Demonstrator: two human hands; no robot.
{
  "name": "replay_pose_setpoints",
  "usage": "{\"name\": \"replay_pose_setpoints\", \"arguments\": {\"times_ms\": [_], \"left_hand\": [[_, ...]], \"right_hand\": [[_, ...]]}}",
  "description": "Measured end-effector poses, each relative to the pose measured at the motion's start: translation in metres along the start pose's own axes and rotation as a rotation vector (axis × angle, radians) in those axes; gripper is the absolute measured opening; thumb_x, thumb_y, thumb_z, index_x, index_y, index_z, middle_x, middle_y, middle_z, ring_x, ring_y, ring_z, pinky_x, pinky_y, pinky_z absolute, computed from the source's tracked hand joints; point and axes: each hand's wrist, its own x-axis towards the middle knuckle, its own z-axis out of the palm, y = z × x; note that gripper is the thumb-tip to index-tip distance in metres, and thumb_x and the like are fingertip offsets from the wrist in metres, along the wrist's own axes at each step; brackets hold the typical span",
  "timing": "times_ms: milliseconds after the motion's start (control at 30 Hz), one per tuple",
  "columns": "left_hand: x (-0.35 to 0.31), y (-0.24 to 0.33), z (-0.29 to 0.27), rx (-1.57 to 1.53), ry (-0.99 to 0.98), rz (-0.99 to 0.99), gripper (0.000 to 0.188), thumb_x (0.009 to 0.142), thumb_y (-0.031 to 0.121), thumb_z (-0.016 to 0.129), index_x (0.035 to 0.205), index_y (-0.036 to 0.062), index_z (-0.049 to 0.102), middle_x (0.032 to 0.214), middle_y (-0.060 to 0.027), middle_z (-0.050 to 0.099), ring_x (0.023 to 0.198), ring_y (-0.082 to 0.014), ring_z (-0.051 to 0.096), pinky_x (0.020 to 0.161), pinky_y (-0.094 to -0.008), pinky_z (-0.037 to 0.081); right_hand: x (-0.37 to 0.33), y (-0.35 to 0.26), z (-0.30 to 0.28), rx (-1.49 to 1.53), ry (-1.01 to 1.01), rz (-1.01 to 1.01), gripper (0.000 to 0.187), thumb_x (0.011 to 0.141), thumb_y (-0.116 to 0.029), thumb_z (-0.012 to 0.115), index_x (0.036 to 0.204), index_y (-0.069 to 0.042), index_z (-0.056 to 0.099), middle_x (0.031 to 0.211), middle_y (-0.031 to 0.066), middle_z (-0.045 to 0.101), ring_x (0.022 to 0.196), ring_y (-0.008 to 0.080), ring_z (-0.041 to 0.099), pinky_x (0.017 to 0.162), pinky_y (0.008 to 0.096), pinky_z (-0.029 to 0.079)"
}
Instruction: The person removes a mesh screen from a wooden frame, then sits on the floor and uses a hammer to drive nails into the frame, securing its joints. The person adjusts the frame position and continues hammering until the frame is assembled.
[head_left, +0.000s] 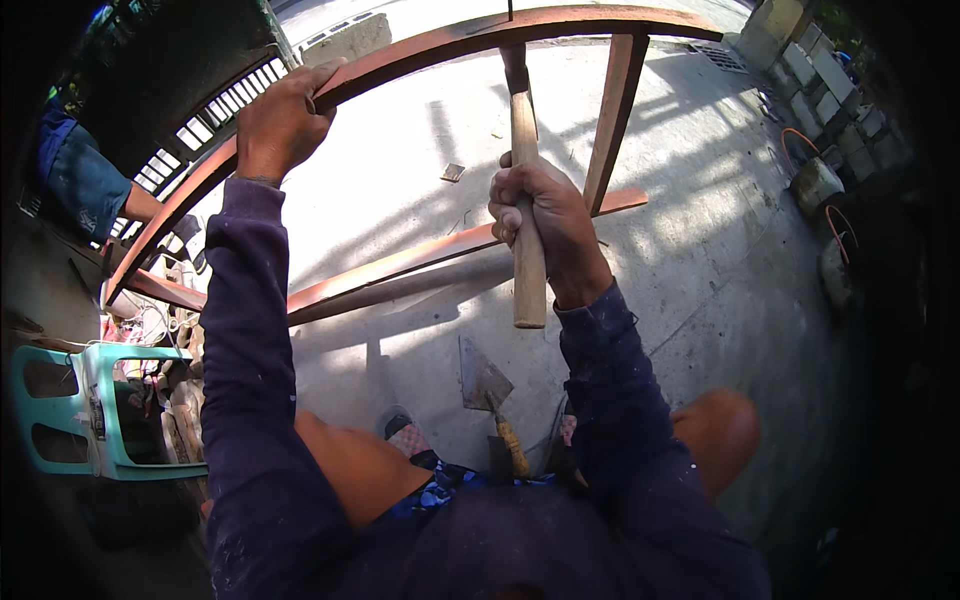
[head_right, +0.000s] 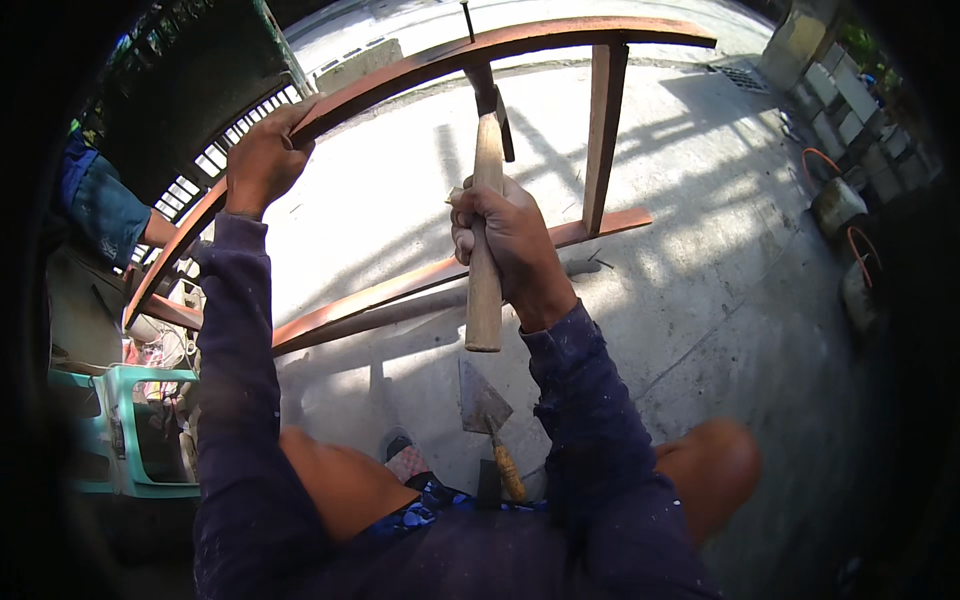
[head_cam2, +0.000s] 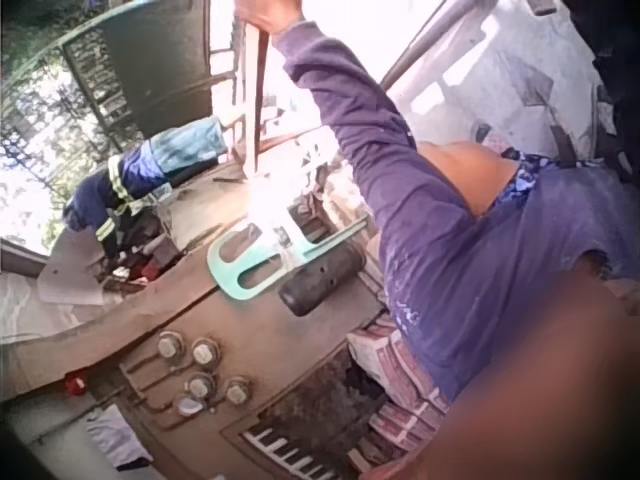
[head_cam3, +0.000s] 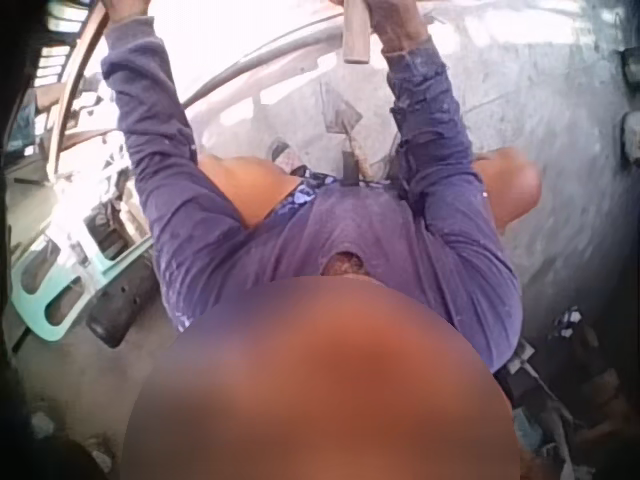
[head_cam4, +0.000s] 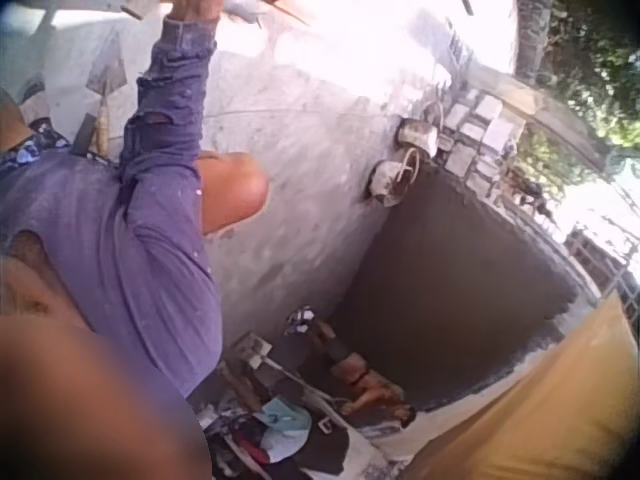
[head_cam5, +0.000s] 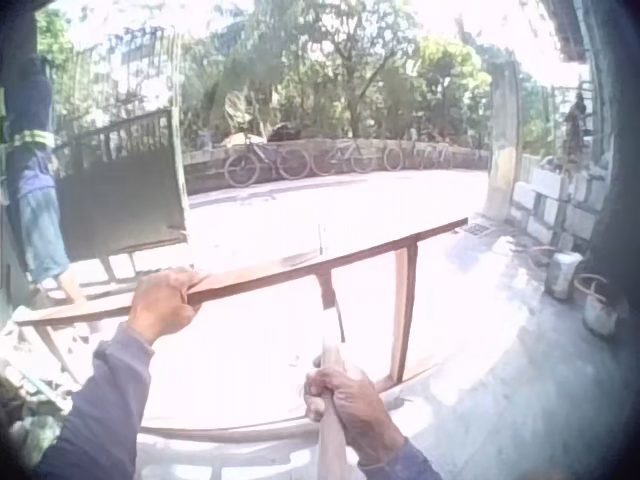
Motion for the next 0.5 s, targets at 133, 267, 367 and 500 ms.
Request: {"name": "replay_pose_setpoints", "arguments": {"times_ms": [133,267,367,500], "left_hand": [[0.010,-0.008,-0.001,0.015,-0.024,0.023,0.049,0.088,0.023,0.076,0.135,0.0312,0.066,0.116,0.0012,0.073,0.098,-0.0235,0.073,0.084,-0.0393,0.059],[0.009,-0.018,0.009,0.050,-0.024,-0.008,0.049,0.088,0.025,0.076,0.136,0.0305,0.066,0.102,-0.0005,0.075,0.090,-0.0223,0.073,0.077,-0.0387,0.060],[0.008,-0.024,0.022,0.084,-0.070,0.014,0.048,0.089,0.024,0.076,0.135,0.0285,0.066,0.102,-0.0013,0.076,0.088,-0.0213,0.073,0.077,-0.0395,0.060],[0.014,-0.034,0.037,0.038,-0.210,-0.010,0.048,0.089,0.022,0.076,0.136,0.0273,0.066,0.105,-0.0019,0.076,0.090,-0.0201,0.074,0.078,-0.0383,0.060]], "right_hand": [[-0.014,0.012,-0.008,-0.098,0.279,0.072,0.015,0.092,-0.011,0.062,0.097,-0.001,0.053,0.073,0.0034,0.055,0.051,0.0106,0.055,0.045,0.0254,0.048],[-0.023,0.052,-0.053,-0.037,0.710,-0.052,0.016,0.093,-0.014,0.062,0.099,-0.001,0.054,0.075,0.0048,0.054,0.056,0.0127,0.055,0.050,0.0290,0.049],[-0.030,0.074,-0.112,-0.022,1.051,-0.133,0.019,0.089,-0.014,0.063,0.095,0.000,0.053,0.075,0.0064,0.054,0.057,0.0163,0.056,0.051,0.0323,0.048],[-0.055,0.089,-0.181,-0.126,1.294,-0.006,0.020,0.084,-0.013,0.067,0.089,0.002,0.055,0.072,0.0065,0.054,0.057,0.0191,0.057,0.050,0.0343,0.047]]}}
